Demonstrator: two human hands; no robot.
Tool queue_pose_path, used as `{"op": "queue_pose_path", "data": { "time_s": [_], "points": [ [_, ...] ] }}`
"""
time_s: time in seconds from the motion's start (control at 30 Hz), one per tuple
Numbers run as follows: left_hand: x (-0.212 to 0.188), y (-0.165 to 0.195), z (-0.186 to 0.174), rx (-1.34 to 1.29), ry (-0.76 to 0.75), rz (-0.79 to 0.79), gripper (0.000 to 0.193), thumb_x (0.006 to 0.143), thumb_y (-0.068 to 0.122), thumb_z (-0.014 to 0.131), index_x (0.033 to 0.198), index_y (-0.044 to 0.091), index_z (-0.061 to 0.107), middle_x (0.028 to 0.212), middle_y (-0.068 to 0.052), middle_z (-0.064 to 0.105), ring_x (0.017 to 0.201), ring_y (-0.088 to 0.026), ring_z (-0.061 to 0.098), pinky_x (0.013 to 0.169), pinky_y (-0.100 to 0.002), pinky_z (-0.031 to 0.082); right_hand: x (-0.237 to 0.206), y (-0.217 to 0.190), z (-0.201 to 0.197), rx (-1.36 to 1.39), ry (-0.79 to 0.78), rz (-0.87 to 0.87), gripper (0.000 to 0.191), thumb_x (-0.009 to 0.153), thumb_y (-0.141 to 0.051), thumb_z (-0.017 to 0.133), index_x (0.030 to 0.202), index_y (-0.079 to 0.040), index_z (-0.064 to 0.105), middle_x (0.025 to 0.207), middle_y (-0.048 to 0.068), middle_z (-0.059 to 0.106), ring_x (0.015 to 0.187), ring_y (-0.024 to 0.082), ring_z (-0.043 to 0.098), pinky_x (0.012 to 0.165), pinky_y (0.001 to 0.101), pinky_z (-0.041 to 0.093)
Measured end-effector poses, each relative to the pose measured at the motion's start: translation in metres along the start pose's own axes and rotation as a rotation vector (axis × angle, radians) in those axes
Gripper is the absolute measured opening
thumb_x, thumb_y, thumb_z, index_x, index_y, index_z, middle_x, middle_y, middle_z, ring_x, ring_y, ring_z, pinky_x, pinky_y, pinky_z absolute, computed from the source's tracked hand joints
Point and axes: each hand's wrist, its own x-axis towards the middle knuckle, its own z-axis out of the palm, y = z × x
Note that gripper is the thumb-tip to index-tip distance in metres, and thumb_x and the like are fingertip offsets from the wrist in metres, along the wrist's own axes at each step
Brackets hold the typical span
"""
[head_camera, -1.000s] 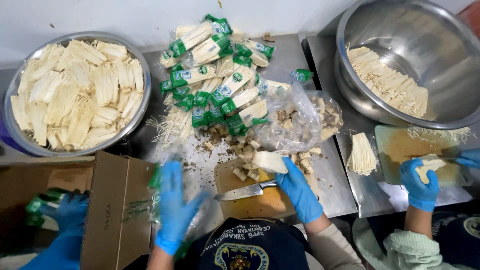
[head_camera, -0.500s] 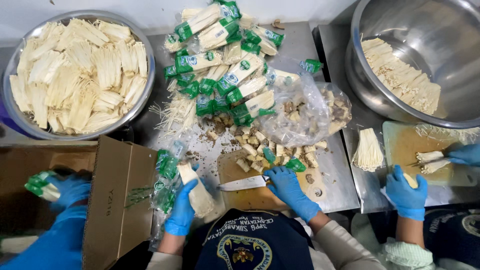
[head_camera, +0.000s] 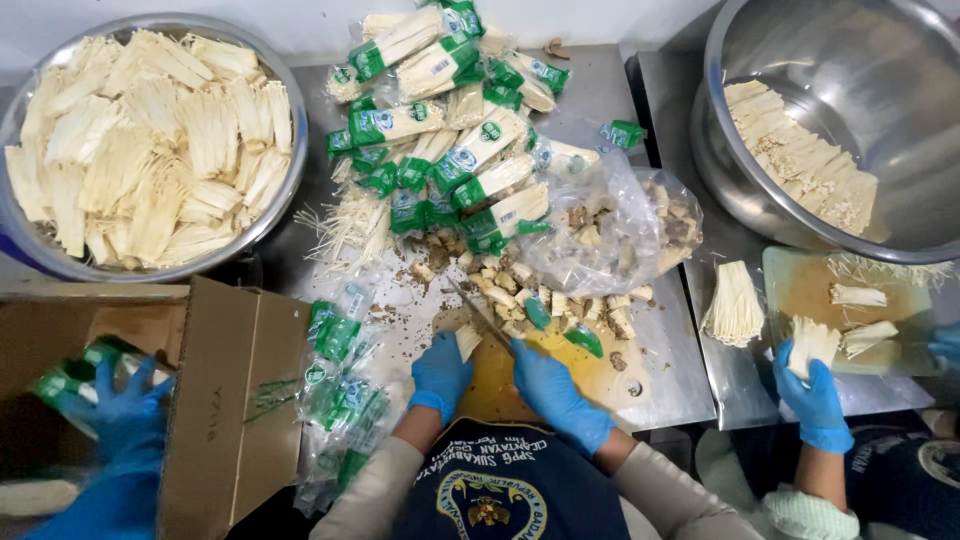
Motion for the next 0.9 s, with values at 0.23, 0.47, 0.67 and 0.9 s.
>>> {"op": "queue_pose_path", "data": {
  "time_s": [0.23,0.47,0.67,0.9],
  "points": [
    [0.005,-0.004,0.002,-0.042,-0.026,-0.01,0.057,0.083,0.039,0.073,0.125,0.006,0.052,0.122,-0.018,0.061,0.103,-0.036,0.069,0.083,-0.05,0.057,-0.015,-0.01,0.003,-0.054,-0.129,-0.075,0.023,0.095,-0.012,0.051,0.116,-0.01,0.057,0.075,0.02,0.07,0.066,0.042,0.069,0.057,0.0543,0.053],
    [0.014,-0.004,0.004,-0.059,-0.052,-0.021,0.05,0.084,0.033,0.072,0.123,0.007,0.055,0.123,-0.018,0.062,0.104,-0.038,0.068,0.087,-0.05,0.055,0.021,-0.032,0.024,-0.11,0.021,-0.23,0.025,0.091,-0.008,0.054,0.115,-0.004,0.058,0.078,0.019,0.071,0.062,0.038,0.07,0.051,0.0492,0.054],
    [0.01,-0.023,-0.005,-0.234,0.012,-0.017,0.051,0.088,0.039,0.069,0.127,0.008,0.057,0.121,-0.02,0.066,0.103,-0.041,0.068,0.087,-0.05,0.053,0.026,-0.016,0.022,-0.08,-0.177,-0.128,0.029,0.096,-0.012,0.054,0.124,-0.005,0.057,0.088,0.019,0.071,0.075,0.039,0.07,0.065,0.05,0.055],
    [-0.012,-0.039,-0.014,-1.114,0.093,0.072,0.057,0.087,0.036,0.072,0.13,0.001,0.058,0.119,-0.017,0.07,0.109,-0.028,0.067,0.093,-0.039,0.054,-0.002,0.013,-0.03,0.094,0.103,-0.192,0.063,0.086,-0.031,0.077,0.138,-0.006,0.05,0.131,0.02,0.06,0.122,0.039,0.057,0.105,0.0478,0.045]
  ]
}}
